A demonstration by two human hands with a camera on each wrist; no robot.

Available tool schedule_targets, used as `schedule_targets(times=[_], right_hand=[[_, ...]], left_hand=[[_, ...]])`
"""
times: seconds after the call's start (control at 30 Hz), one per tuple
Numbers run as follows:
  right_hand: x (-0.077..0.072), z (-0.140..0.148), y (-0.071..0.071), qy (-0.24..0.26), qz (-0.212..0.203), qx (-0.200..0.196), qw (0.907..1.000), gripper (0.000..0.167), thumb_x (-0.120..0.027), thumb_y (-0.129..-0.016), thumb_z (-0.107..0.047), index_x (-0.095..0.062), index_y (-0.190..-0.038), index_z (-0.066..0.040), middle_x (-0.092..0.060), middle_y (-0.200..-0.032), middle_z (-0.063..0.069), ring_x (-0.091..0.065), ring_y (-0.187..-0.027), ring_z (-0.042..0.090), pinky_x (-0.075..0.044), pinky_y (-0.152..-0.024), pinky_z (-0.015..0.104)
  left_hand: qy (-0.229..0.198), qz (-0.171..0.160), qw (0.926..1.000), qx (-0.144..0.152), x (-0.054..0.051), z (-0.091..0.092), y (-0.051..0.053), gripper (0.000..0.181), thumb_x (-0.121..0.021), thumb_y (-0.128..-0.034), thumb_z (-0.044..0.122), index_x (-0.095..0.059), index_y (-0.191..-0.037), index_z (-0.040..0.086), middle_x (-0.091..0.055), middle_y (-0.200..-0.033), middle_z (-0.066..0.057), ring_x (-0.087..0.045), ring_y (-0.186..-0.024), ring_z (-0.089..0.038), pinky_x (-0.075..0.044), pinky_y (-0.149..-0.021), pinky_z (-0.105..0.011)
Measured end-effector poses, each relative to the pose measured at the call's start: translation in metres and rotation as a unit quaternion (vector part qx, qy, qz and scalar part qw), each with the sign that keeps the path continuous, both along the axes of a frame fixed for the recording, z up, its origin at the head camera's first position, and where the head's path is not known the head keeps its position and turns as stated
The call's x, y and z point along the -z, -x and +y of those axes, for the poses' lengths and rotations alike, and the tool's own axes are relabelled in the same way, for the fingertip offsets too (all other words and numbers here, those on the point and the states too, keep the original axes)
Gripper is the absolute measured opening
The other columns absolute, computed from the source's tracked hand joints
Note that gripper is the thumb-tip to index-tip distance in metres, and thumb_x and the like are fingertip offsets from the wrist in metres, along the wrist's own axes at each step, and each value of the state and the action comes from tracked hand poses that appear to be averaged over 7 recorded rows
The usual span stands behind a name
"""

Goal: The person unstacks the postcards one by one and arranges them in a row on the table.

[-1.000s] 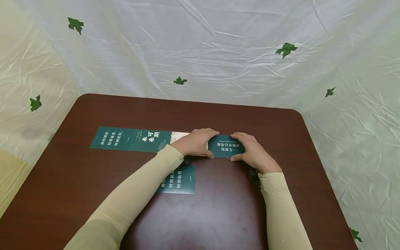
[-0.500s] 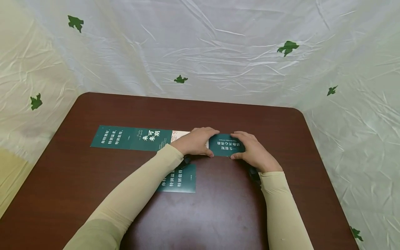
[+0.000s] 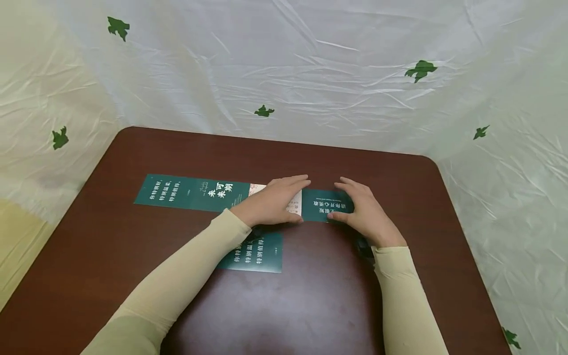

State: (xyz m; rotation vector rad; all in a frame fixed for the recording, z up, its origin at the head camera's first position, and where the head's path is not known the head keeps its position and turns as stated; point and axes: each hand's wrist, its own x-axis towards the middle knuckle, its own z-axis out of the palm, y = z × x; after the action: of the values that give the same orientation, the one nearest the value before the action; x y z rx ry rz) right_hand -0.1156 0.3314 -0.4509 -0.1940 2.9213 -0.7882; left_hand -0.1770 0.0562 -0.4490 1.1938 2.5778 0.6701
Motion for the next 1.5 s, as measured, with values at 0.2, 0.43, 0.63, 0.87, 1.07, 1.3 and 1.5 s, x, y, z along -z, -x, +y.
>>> schedule_targets(times=[0.2,0.43,0.63,0.87,1.07,1.3,1.5], right_hand=[[-0.01,-0.037,-0.007,0.006,0.038,-0.043,0.9983,0.081,-0.085,-0.095,-0.037,-0.048,-0.162,-0.013,-0.044,-0.17,0.012,-0.038,-0.159,0.038,-0.036,-0.127,0.062],[-0.01,-0.1,-0.032,-0.038,0.057,-0.127,0.9895,0.079,-0.088,-0.091,-0.041,-0.055,-0.158,-0.014,-0.058,-0.159,0.01,-0.053,-0.149,0.035,-0.047,-0.121,0.055],[-0.005,-0.137,-0.051,-0.082,0.061,-0.187,0.9771,0.089,-0.095,-0.081,-0.045,-0.057,-0.157,-0.016,-0.061,-0.155,0.005,-0.057,-0.145,0.027,-0.05,-0.119,0.047],[0.005,-0.15,-0.059,-0.105,0.054,-0.2,0.9727,0.097,-0.098,-0.074,-0.05,-0.058,-0.156,-0.015,-0.06,-0.152,0.004,-0.058,-0.141,0.026,-0.053,-0.115,0.047],[0.009,-0.156,-0.06,-0.118,0.057,-0.204,0.9701,0.094,-0.097,-0.075,-0.049,-0.06,-0.154,-0.015,-0.058,-0.152,0.005,-0.056,-0.139,0.026,-0.055,-0.112,0.046],[0.007,-0.159,-0.06,-0.115,0.054,-0.21,0.9695,0.088,-0.095,-0.078,-0.044,-0.06,-0.153,-0.015,-0.058,-0.152,0.005,-0.056,-0.139,0.026,-0.054,-0.112,0.046],[0.008,-0.159,-0.062,-0.118,0.046,-0.202,0.971,0.088,-0.096,-0.077,-0.043,-0.061,-0.153,-0.015,-0.058,-0.152,0.005,-0.056,-0.138,0.025,-0.055,-0.112,0.044]], left_hand=[[-0.004,0.012,0.9997,-0.021,-0.004,-0.061,-0.027,0.096,-0.085,-0.0929,0.04,-0.035,-0.169,0.011,-0.038,-0.175,-0.004,-0.037,-0.162,-0.026,-0.026,-0.134,-0.05],[0.023,0.016,0.9985,-0.046,0.006,-0.121,-0.059,0.096,-0.089,-0.0889,0.043,-0.041,-0.167,0.013,-0.051,-0.165,-0.006,-0.048,-0.153,-0.031,-0.038,-0.128,-0.052],[0.055,0.039,0.9966,-0.048,0.005,-0.134,-0.075,0.104,-0.097,-0.0796,0.043,-0.046,-0.163,0.008,-0.055,-0.157,-0.009,-0.053,-0.144,-0.032,-0.045,-0.122,-0.051],[0.124,0.064,0.9896,-0.036,0.0,-0.123,-0.086,0.109,-0.101,-0.0737,0.042,-0.048,-0.16,0.003,-0.059,-0.143,-0.014,-0.056,-0.131,-0.032,-0.047,-0.116,-0.049],[0.144,0.041,0.9867,-0.062,0.002,-0.118,-0.089,0.109,-0.102,-0.0731,0.041,-0.049,-0.16,0.002,-0.055,-0.128,-0.011,-0.052,-0.117,-0.025,-0.049,-0.103,-0.04],[0.144,0.045,0.9857,-0.076,0.002,-0.118,-0.09,0.107,-0.104,-0.0697,0.04,-0.053,-0.156,0.001,-0.055,-0.12,-0.011,-0.05,-0.108,-0.024,-0.05,-0.098,-0.039],[0.144,0.037,0.9862,-0.073,0.003,-0.118,-0.091,0.106,-0.104,-0.0695,0.04,-0.054,-0.155,0.002,-0.054,-0.118,-0.01,-0.048,-0.107,-0.023,-0.05,-0.096,-0.038]])
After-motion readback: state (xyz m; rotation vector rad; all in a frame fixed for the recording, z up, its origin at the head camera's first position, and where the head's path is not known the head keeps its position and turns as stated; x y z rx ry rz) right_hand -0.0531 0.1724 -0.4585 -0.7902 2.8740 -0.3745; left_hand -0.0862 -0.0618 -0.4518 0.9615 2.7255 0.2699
